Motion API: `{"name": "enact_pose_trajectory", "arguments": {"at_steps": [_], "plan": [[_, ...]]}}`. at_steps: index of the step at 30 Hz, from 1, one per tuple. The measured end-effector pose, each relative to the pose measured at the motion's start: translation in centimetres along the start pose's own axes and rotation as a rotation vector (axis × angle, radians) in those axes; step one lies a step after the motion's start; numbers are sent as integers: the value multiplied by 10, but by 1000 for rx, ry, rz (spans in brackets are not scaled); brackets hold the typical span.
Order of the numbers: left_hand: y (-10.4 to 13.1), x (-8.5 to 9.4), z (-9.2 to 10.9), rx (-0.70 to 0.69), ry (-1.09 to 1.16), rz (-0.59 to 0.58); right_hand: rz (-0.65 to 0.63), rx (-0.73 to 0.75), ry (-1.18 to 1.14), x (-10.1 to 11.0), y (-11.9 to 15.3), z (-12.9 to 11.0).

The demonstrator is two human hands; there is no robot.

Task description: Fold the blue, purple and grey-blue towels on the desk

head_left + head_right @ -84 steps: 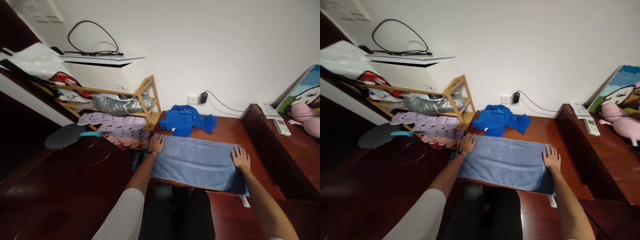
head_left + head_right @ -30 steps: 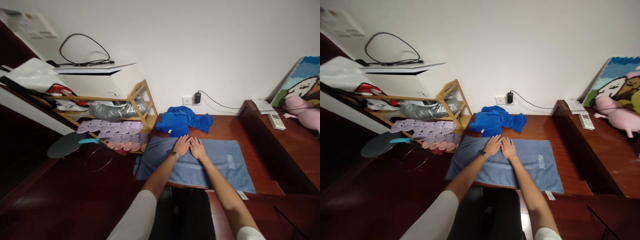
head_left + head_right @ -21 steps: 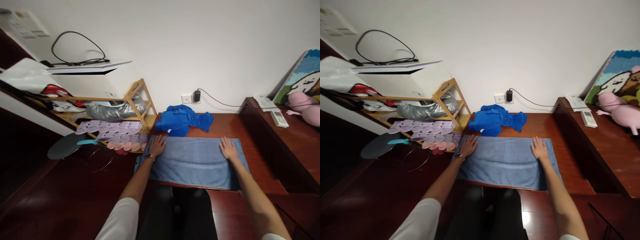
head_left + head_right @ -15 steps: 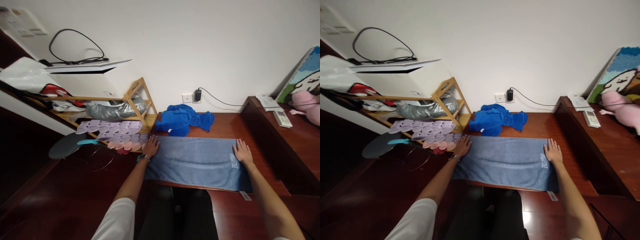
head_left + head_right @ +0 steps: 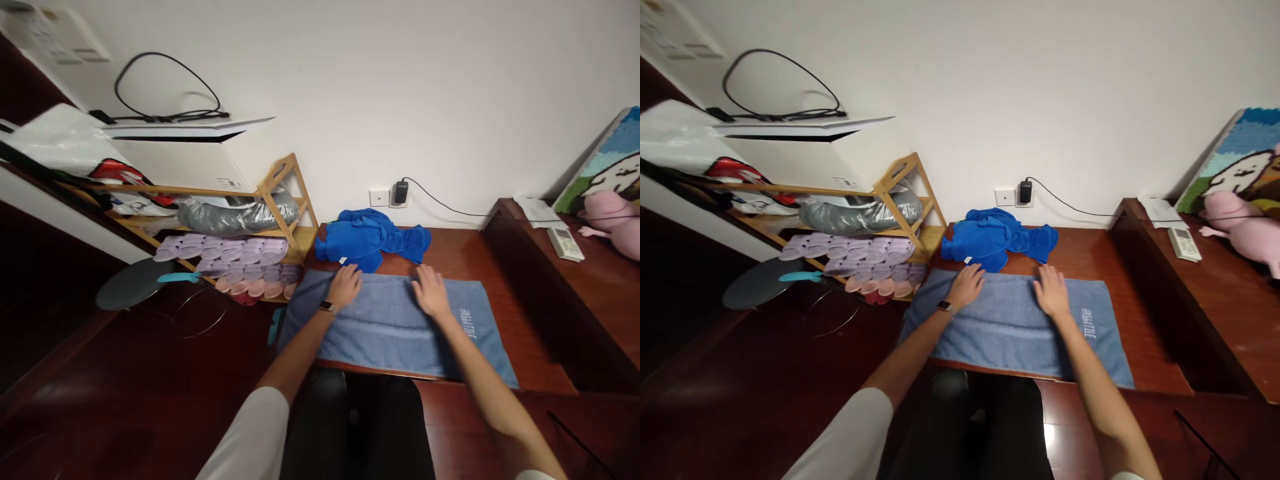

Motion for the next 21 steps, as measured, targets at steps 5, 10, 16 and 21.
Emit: {"name": "enact_pose_trajectory", "arguments": {"at_steps": [5,10,16,21], "plan": [[-13,-56,40,17,28,-134,-178,185,-5,-36,-6,-92],[28,-13,-75,263,-29,-124,-281,-95,88,-61,20,68],[67,34,-156,414,-77,-78,-294,-349,96,-73,58,204],[65,39,-154,435,-68,-101,-335,-378,34,-69,55,204]]}}
Point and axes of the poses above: each hand's wrist, its own y-axis away from the middle knuckle, its own x-axis out of the back of the hand, z = x × y, the point moved 10 cm from there along -y, towards the middle knuckle, and after that the axes turned 13 degrees about y, right-handed, at the moved point
